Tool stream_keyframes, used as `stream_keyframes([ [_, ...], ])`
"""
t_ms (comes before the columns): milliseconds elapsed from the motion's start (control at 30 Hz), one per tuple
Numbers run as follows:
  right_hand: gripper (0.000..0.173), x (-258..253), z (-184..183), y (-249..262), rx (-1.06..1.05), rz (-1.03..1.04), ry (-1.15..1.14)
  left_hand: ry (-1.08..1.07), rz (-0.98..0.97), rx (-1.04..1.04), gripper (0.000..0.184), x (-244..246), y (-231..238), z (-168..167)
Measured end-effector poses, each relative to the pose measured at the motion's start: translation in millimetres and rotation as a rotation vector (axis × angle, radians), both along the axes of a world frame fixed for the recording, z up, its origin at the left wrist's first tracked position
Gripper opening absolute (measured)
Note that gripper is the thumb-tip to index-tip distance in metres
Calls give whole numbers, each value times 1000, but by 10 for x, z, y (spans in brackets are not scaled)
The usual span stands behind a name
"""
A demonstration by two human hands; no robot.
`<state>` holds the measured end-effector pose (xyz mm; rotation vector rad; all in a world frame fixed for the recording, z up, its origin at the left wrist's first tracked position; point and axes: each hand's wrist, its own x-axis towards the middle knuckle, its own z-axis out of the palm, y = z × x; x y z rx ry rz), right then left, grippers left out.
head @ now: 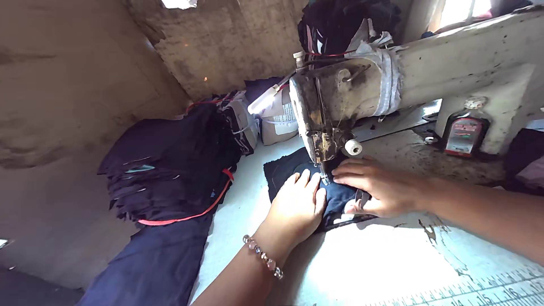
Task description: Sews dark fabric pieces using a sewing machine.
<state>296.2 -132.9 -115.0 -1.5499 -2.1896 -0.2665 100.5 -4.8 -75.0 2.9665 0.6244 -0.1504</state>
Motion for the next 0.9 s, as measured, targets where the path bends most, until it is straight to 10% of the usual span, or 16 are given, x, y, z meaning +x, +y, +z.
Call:
stream_keyframes([
  [400,57,67,-37,49,-63,30,87,12,1,-47,61,-55,370,14],
  [633,47,191,-1,28,-67,-113,179,-596,-243,376,36,-1840,910,120],
  [767,46,183,12,71,-5,-165,254,-381,93,288,47,-2743,974,-53],
  [900,46,179,26,56,22,-161,227,-159,183,22,60,-2409,589,-75],
])
